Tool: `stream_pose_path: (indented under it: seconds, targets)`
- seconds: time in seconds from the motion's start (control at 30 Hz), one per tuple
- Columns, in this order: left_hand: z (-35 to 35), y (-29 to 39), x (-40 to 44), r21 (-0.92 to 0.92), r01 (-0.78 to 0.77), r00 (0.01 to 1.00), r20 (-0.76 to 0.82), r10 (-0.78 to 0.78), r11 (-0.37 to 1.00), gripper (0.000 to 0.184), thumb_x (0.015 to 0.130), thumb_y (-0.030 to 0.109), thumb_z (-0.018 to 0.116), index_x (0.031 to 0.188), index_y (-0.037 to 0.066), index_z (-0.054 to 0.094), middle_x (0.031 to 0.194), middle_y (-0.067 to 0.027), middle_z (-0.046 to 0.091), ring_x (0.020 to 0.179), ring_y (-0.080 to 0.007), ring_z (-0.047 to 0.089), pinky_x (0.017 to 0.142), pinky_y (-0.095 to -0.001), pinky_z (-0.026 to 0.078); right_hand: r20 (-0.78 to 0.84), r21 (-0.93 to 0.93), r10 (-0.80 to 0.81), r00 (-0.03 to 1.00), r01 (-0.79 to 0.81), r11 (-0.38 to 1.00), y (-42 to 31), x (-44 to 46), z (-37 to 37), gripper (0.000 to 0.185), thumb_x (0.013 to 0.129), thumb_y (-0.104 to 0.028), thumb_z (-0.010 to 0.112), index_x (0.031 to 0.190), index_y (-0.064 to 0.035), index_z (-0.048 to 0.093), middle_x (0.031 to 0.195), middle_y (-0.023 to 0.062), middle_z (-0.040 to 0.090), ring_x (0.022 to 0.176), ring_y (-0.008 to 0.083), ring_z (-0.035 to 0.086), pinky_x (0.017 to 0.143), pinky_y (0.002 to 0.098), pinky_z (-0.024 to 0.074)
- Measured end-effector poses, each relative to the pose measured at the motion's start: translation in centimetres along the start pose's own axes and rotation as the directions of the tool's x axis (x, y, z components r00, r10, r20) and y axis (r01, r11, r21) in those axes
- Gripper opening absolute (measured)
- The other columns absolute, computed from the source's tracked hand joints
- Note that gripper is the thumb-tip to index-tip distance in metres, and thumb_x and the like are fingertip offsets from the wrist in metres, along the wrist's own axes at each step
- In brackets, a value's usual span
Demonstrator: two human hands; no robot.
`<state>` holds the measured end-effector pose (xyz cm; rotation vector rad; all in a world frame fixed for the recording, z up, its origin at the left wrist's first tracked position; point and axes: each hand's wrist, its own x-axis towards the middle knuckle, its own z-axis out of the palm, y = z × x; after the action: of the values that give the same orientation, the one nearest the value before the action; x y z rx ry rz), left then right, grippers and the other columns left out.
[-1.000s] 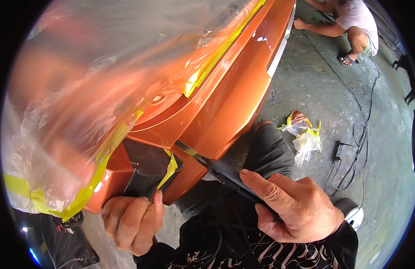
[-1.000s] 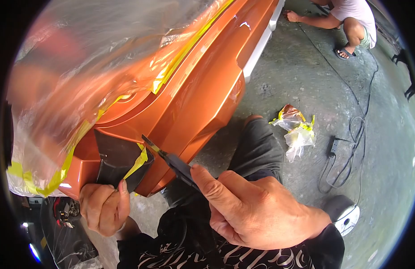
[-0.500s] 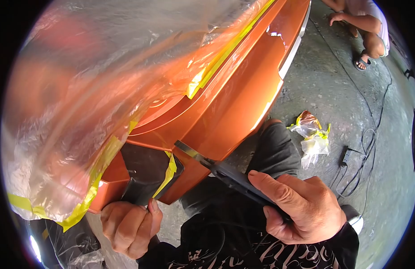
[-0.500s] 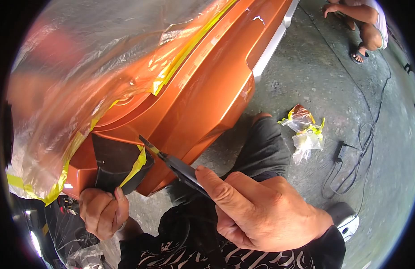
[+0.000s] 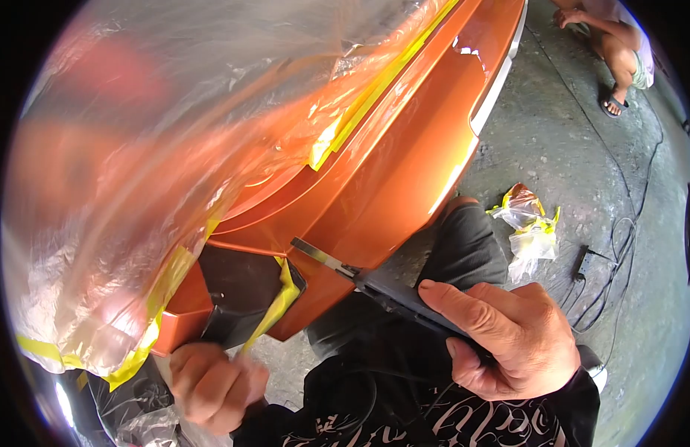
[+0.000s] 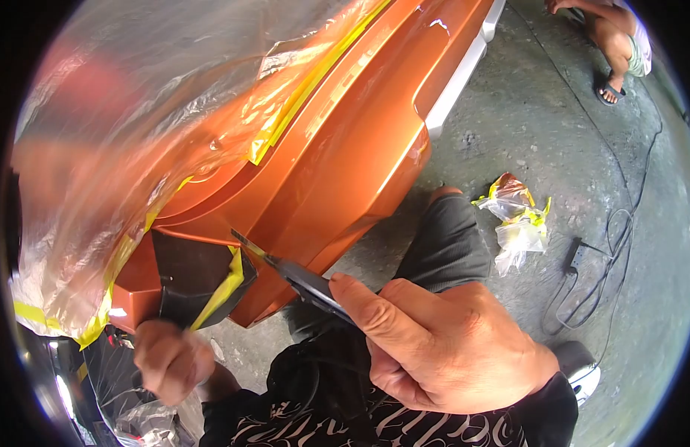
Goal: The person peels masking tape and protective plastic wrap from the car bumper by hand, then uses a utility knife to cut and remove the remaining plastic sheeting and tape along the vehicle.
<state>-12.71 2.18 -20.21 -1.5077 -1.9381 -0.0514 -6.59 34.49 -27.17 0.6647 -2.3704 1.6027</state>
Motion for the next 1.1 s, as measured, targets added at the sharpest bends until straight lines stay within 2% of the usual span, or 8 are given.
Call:
stream_pose_path:
  seconds: [0.07,0.33,0.53,0.77,0.83,0.87,0.9,1.1]
  targets:
    - [0.1,0.3,-0.5,-0.314,0.101,0.898,-0.379,-0.222,0.944,0.027,0.07,-0.009,0.071,0.066,0.005,0.049,0.069,-0.0048,0.046,0.047,-0.0191,0.048,0.041,-0.0295,0.037,-0.02,0.035,0.002,1.0,-0.001,0.999,0.4,0.0,-0.2,0.059,0.069,0.006,0.062,0.128,0.0085,0.059,0.07,0.0112,0.061,0.05,0.025,0.061,0.046,0.0331,0.0479]
    - [-0.7,0.6,-1.0,-0.208,0.175,0.955,-0.201,-0.217,0.962,0.026,0.082,0.013,0.073,0.071,0.01,0.05,0.08,-0.0025,0.048,0.049,-0.0146,0.048,0.042,-0.0261,0.039,-0.072,0.109,-0.033,0.997,0.041,0.993,2.1,-0.1,-0.6,0.051,0.07,0.006,0.061,0.121,0.0119,0.062,0.069,0.0126,0.063,0.049,0.0206,0.061,0.045,0.0291,0.0473]
    - [-1.3,1.7,1.2,-0.646,0.287,0.802,-0.242,-0.546,0.707,0.024,0.09,0.022,0.072,0.093,0.014,0.05,0.087,-0.0022,0.05,0.076,-0.0146,0.053,0.071,-0.0308,0.042,-0.103,0.211,-0.159,0.982,0.177,0.961,4.9,-1.8,-1.4,0.055,0.073,0.006,0.063,0.128,0.0074,0.06,0.069,0.0073,0.059,0.05,0.0195,0.059,0.045,0.0336,0.0471]
    - [-2.3,4.0,4.6,-0.855,0.31,0.655,-0.126,-0.745,0.416,0.018,0.094,0.001,0.062,0.096,0.008,0.045,0.077,-0.0078,0.045,0.036,-0.0154,0.037,0.03,-0.0271,0.023,-0.551,0.355,0.334,0.765,-0.148,0.923,14.3,-13.3,-2.1,0.031,0.095,-0.01,0.061,0.123,0.0017,0.057,0.108,0.0117,0.064,0.094,0.0144,0.063,0.091,0.0329,0.0475]
    - [-0.4,4.7,6.0,-0.347,0.585,0.69,-0.261,-0.675,0.733,0.016,0.091,-0.002,0.064,0.089,0.005,0.05,0.072,-0.0067,0.047,0.045,-0.0147,0.046,0.038,-0.0293,0.037,-0.689,0.315,0.448,0.57,-0.321,0.893,22.3,-18.9,-1.3,0.034,0.1,-0.007,0.057,0.133,-0.0006,0.052,0.12,0.0084,0.058,0.104,0.0138,0.057,0.099,0.0297,0.0414]
    - [-4.4,3.9,1.1,-0.266,0.833,0.436,-0.223,-0.872,0.485,0.017,0.086,0.004,0.075,0.086,0.004,0.058,0.071,-0.006,0.053,0.055,-0.014,0.053,0.049,-0.0316,0.045,-0.767,0.265,0.442,0.466,-0.397,0.879,26.7,-22.1,-0.7,0.035,0.1,-0.008,0.057,0.134,-0.0008,0.051,0.12,0.0079,0.058,0.104,0.0167,0.058,0.1,0.0302,0.0409]
    - [0.1,4.9,7.4,0.227,0.606,0.785,-0.016,-0.62,0.762,0.029,0.074,0.012,0.086,0.094,0.005,0.066,0.069,-0.0039,0.055,0.059,-0.0165,0.055,0.057,-0.0347,0.048,-0.835,0.221,0.418,0.358,-0.477,0.851,30.7,-25.7,0.1,0.035,0.101,-0.008,0.058,0.135,-0.0011,0.051,0.12,0.0073,0.058,0.105,0.0196,0.058,0.101,0.0308,0.0404]
    - [1.9,3.6,11.0,0.518,0.178,0.599,0.618,-0.51,0.837,0.049,0.072,0.023,0.086,0.114,0.006,0.068,0.075,-0.0044,0.051,0.056,-0.0194,0.055,0.051,-0.0321,0.045,-0.936,0.172,0.35,0.039,-0.815,0.554,42.2,-40.4,5.2,0.038,0.099,-0.011,0.057,0.134,0.0,0.049,0.125,0.0166,0.058,0.111,0.0274,0.059,0.098,0.0365,0.0465]
